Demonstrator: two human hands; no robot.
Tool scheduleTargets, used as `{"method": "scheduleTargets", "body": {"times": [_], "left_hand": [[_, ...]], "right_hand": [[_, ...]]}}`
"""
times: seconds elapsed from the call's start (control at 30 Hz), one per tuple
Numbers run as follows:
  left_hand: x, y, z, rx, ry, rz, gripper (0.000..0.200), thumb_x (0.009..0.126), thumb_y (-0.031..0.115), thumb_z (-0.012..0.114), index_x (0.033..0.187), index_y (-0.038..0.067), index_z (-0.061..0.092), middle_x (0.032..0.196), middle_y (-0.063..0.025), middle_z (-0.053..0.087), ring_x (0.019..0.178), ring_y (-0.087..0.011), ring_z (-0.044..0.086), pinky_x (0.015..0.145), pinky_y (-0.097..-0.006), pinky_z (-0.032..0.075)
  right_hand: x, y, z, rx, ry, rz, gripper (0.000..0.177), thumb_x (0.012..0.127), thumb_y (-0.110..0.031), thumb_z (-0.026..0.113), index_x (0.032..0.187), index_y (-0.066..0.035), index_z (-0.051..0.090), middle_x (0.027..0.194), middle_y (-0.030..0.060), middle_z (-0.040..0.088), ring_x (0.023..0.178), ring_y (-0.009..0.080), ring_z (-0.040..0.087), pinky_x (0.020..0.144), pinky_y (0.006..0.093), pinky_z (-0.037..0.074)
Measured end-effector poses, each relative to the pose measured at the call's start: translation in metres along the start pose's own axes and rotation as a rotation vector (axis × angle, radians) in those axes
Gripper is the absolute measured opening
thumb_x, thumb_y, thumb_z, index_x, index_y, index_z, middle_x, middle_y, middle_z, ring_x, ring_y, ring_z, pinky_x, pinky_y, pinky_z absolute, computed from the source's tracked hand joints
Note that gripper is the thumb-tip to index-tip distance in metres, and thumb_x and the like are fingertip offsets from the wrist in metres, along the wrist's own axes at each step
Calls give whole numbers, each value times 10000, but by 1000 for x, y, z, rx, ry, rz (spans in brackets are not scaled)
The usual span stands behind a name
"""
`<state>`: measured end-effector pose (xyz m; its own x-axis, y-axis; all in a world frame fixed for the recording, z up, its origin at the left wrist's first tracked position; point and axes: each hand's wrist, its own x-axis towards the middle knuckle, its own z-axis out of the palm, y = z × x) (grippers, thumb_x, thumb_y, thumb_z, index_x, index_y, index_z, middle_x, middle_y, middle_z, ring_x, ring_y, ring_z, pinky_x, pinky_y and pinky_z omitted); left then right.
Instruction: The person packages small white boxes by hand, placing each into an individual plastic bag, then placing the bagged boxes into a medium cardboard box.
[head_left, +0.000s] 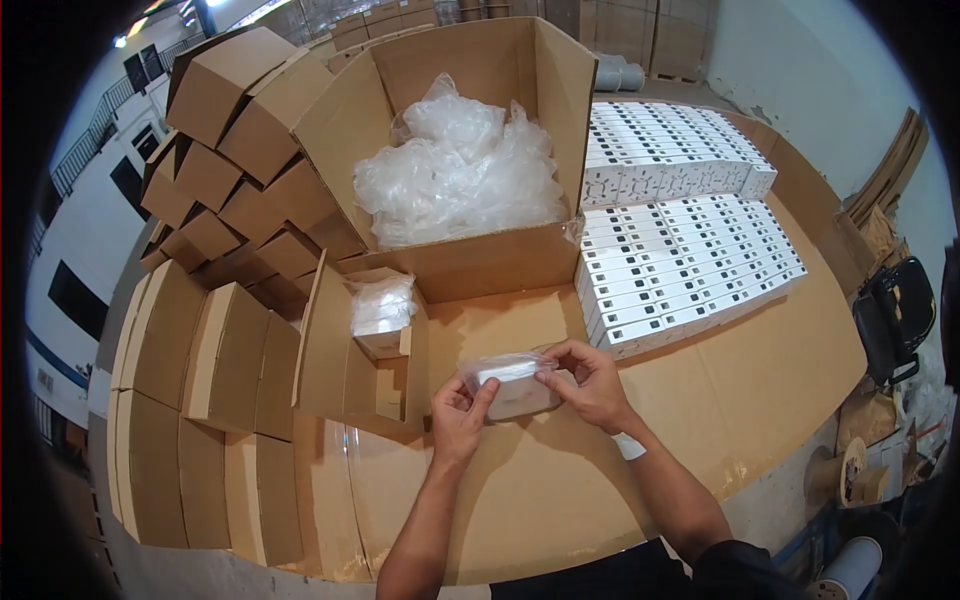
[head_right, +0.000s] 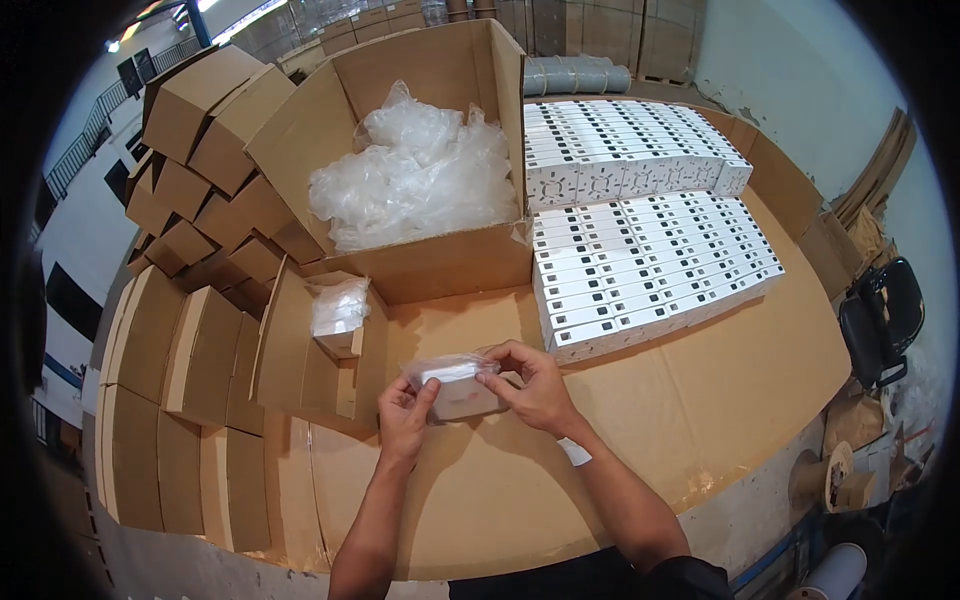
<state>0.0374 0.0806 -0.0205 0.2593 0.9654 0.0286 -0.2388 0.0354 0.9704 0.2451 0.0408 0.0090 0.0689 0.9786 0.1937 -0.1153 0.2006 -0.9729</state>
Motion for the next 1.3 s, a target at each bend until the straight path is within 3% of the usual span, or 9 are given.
{"method": "scheduleTargets", "body": {"times": [0.27,0.33,0.5,0.6,0.73,0.9,1.13,1.2,1.3], "left_hand": [[0,2,4,-54,-7,101,206,999,118,670,1143,-23,713,1060,-53,721,957,-106,653,868,-266,518],[0,4,3,-23,-22,85,205,1015,120,642,1136,-21,728,1112,-88,731,990,-127,663,899,-275,519],[1,8,4,3,-33,155,208,1025,97,613,1132,-41,724,1179,-138,726,1079,-160,661,975,-301,506],[1,9,4,-9,-34,163,212,1028,91,605,1140,-48,719,1186,-142,726,1114,-173,655,1006,-313,496],[1,7,3,33,-8,130,230,1026,113,619,1157,-49,716,1183,-137,729,1114,-173,655,1004,-310,494],[0,7,3,71,-12,133,232,1022,134,636,1153,-35,725,1155,-109,736,1063,-145,656,963,-290,501],[1,14,7,79,16,117,190,1000,82,657,1151,-16,717,1117,-71,721,1024,-118,646,931,-271,500],[0,13,8,46,4,120,178,985,56,668,1141,-18,714,1132,-87,714,1039,-128,643,938,-279,498],[3,8,6,17,-34,153,156,958,17,688,1107,-23,712,1151,-114,703,1066,-150,639,951,-296,497]], "right_hand": [[1,8,-1,8,-5,-31,127,928,32,691,1052,24,665,1099,126,726,1060,167,677,958,310,522],[0,7,-1,12,-7,-38,145,928,33,691,1069,22,659,1093,127,726,1056,163,679,958,304,519],[-2,-11,7,179,66,107,312,959,9,666,1255,0,566,1111,144,746,970,106,686,830,214,527],[-2,-12,3,152,30,190,305,992,-35,644,1280,-1,549,1122,150,748,940,90,678,775,188,518],[-2,-7,2,150,33,213,277,1023,-88,616,1279,0,556,1128,149,746,944,85,668,781,197,517],[0,3,3,152,63,28,283,1049,-137,584,1294,3,559,1181,169,726,1037,125,665,872,252,519],[0,-13,8,192,-6,60,363,1009,-89,632,1354,-6,553,1184,145,724,1058,150,664,947,277,502],[0,-3,7,-19,-55,-18,343,976,-62,670,1308,-3,610,1147,107,734,1054,135,656,932,283,504],[-1,2,2,-84,-109,51,257,958,-65,697,1206,0,691,1100,70,739,1024,114,650,917,288,507]]}}
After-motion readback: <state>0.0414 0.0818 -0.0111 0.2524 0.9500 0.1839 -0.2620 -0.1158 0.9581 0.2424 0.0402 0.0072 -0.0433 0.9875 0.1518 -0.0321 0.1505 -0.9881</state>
